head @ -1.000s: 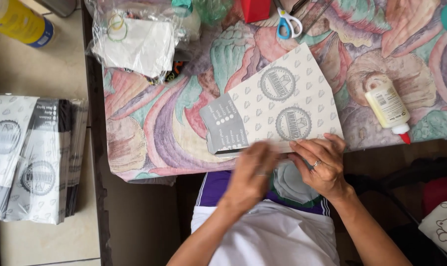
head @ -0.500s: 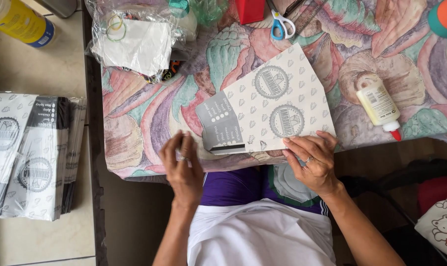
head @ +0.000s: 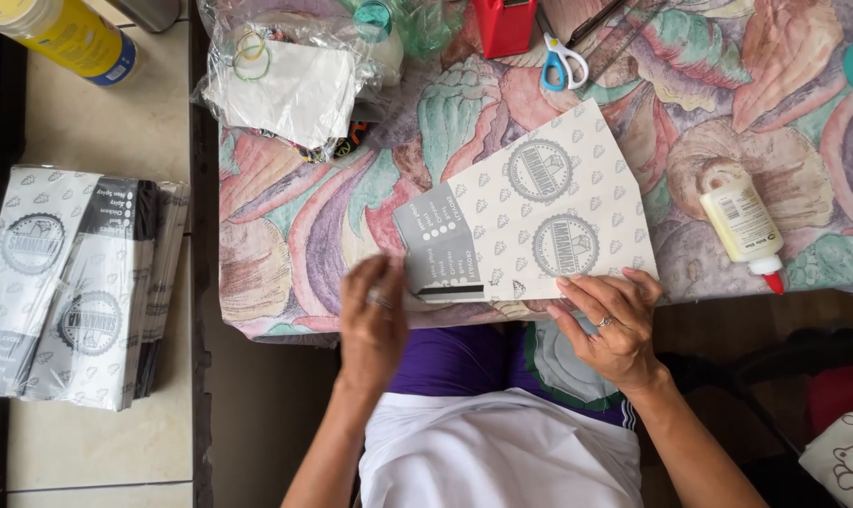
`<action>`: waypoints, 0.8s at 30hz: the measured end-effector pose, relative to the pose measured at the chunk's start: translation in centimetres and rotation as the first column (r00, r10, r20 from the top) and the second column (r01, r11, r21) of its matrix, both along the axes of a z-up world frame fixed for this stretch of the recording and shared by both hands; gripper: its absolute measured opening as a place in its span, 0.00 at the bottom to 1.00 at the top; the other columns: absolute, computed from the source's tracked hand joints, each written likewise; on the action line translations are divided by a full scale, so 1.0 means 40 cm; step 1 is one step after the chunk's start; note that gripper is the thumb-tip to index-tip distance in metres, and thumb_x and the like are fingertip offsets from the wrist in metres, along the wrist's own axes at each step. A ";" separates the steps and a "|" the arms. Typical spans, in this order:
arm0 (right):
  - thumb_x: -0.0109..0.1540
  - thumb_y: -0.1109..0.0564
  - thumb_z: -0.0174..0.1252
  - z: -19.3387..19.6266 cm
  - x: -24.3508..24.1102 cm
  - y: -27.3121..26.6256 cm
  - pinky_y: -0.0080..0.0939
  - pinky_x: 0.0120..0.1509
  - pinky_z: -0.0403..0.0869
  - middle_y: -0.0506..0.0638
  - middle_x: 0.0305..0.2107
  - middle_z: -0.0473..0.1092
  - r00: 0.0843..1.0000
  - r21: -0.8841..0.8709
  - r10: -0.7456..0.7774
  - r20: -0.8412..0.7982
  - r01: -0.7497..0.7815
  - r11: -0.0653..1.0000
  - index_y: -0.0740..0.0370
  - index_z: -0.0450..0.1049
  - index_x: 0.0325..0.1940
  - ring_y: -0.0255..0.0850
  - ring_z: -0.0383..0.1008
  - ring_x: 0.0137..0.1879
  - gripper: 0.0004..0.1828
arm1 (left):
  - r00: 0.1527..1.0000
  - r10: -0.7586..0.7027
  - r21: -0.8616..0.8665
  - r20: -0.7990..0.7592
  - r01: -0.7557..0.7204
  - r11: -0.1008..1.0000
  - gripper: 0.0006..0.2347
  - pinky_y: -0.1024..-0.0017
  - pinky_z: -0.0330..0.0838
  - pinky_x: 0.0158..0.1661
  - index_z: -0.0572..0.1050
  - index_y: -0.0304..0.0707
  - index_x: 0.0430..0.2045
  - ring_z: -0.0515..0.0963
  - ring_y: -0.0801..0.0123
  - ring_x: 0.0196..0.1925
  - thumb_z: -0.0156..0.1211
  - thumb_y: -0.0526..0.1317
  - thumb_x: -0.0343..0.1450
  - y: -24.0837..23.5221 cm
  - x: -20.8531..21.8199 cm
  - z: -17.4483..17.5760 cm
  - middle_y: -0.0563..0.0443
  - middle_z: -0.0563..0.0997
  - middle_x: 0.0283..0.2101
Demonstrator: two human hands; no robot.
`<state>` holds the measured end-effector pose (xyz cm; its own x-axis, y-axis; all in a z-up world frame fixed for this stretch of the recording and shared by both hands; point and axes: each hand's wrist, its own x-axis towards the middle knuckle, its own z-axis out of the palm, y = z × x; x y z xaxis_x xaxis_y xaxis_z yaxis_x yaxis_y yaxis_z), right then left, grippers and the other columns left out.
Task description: The person prepares packaging sleeves by hand, using scissors to cut small labels, applying adhesive with a glue bottle, and securing parts with tape. They organize the materials on a patterned surface and place the finished sleeves aside.
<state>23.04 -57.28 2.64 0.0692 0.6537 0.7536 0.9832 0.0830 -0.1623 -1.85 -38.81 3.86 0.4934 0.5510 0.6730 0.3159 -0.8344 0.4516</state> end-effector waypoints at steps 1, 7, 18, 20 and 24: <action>0.61 0.51 0.70 0.006 -0.005 0.000 0.53 0.69 0.64 0.50 0.44 0.76 1.000 -0.010 0.002 -0.007 -0.002 1.000 0.60 0.83 0.52 0.42 0.74 0.46 0.18 | 0.998 0.053 -0.033 -0.028 -0.054 0.998 0.09 0.55 0.79 0.49 0.80 0.27 0.42 0.79 0.39 0.54 0.59 0.23 0.70 0.030 -0.030 -0.001 0.33 0.80 0.49; 0.64 0.50 0.65 0.014 0.001 0.010 0.52 0.67 0.64 0.46 0.40 0.76 1.000 -0.038 -0.005 -0.018 0.004 0.999 0.57 0.83 0.50 0.41 0.74 0.43 0.14 | 0.999 0.018 -0.226 -0.038 -0.027 0.974 0.15 0.37 0.51 0.67 0.65 0.24 0.46 0.61 0.28 0.70 0.50 0.19 0.66 0.045 -0.027 -0.003 0.22 0.69 0.64; 0.64 0.55 0.65 0.069 0.006 0.020 0.51 0.63 0.66 0.46 0.36 0.75 0.998 -0.149 0.021 -0.054 -0.029 0.988 0.58 0.82 0.44 0.41 0.75 0.40 0.07 | 0.822 -0.383 0.144 -0.421 0.478 0.867 0.06 0.65 0.70 0.38 0.76 0.41 0.21 0.74 0.64 0.32 0.61 0.29 0.68 0.047 0.063 0.096 0.53 0.76 0.28; 0.64 0.55 0.65 0.085 0.007 0.025 0.51 0.63 0.67 0.46 0.35 0.75 0.998 -0.161 0.027 -0.061 -0.037 0.986 0.58 0.82 0.44 0.41 0.75 0.40 0.07 | 0.794 -0.411 0.141 -0.448 0.517 0.845 0.09 0.65 0.69 0.33 0.73 0.39 0.16 0.72 0.62 0.27 0.58 0.26 0.66 0.054 0.071 0.100 0.51 0.72 0.24; 0.63 0.58 0.65 0.120 0.008 0.034 0.51 0.59 0.71 0.47 0.28 0.73 0.997 -0.253 0.066 -0.029 -0.071 0.965 0.58 0.82 0.44 0.40 0.74 0.35 0.07 | 0.694 -0.365 0.222 -0.620 0.601 0.768 0.06 0.67 0.69 0.32 0.75 0.41 0.15 0.70 0.66 0.23 0.62 0.27 0.59 0.058 0.083 0.110 0.52 0.75 0.20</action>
